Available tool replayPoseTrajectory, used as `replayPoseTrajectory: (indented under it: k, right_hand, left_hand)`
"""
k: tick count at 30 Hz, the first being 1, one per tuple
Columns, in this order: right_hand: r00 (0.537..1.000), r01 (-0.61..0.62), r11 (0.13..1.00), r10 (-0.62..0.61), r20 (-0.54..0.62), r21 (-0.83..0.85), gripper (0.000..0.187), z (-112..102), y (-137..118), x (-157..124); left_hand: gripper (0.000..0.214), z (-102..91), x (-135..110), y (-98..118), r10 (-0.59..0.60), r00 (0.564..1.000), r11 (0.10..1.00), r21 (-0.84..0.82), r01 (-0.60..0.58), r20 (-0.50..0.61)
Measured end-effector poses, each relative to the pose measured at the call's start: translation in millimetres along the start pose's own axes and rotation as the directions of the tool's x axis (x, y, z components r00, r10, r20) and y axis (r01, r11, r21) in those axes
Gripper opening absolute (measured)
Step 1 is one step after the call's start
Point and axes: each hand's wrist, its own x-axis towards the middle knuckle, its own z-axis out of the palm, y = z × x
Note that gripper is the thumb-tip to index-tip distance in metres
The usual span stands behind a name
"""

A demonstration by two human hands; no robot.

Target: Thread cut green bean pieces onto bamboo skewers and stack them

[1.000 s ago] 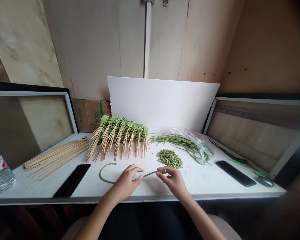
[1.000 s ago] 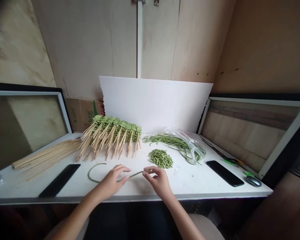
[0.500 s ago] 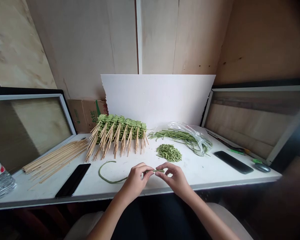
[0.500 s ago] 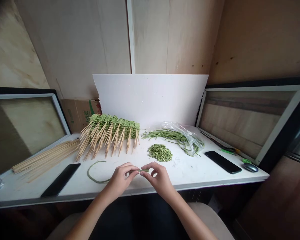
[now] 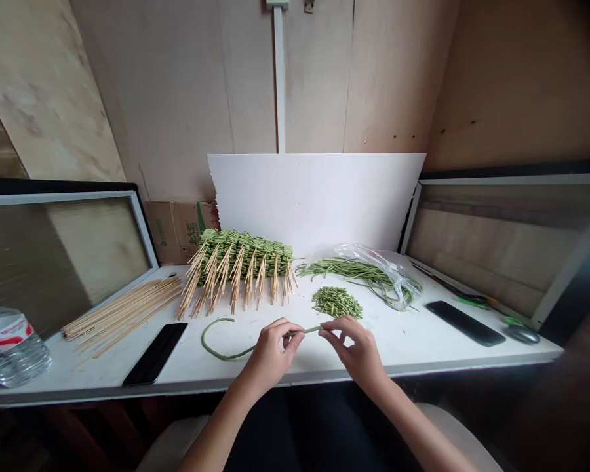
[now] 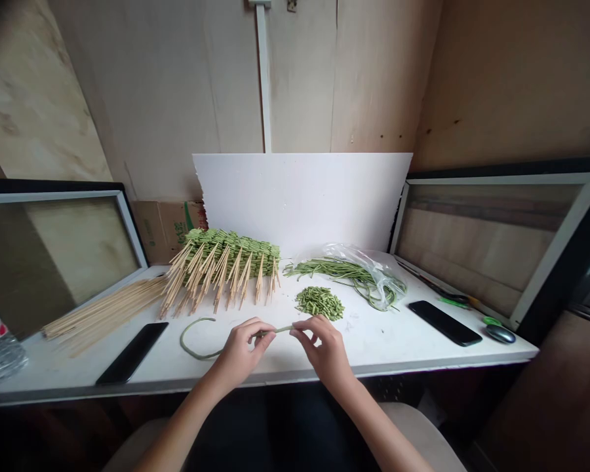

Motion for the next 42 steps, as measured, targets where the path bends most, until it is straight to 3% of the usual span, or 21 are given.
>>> replayPoseTrajectory:
  k: [10,17,30,38,42]
  right_hand:
    - [0.983,-0.144,0.985,0.131,0.13,0.096,0.015,8,-9,-5]
    - [0.966,-0.195,0.974,0.17,0.194,0.119,0.018,11,-15,-8]
    - [0.875,-0.46,0.805,0.337,0.348,0.376,0.042,15,-18,-12]
    - [0.887,-0.447,0.754,0.302,0.35,0.482,0.042,21,-10,-15]
    - [0.911,-0.379,0.854,0.277,0.306,0.356,0.035,17,-8,-13]
  left_hand:
    - [0.022,5.5,-2,2,-0.014,0.998,0.998,-0.065,0.018,0.066]
    - [0.015,9.6,-3,-3,0.022,1.0,0.997,-0.068,-0.021,0.017]
    - [0.029,15.0,-4,-3,-0.08,0.996,0.967,-0.24,0.087,0.041]
    - [0.025,19.0,-4,-6,-0.116,0.992,0.946,-0.299,0.127,0.057]
    - [0.032,17.4,-4,-8,-0.089,0.992,0.971,-0.215,0.106,0.087]
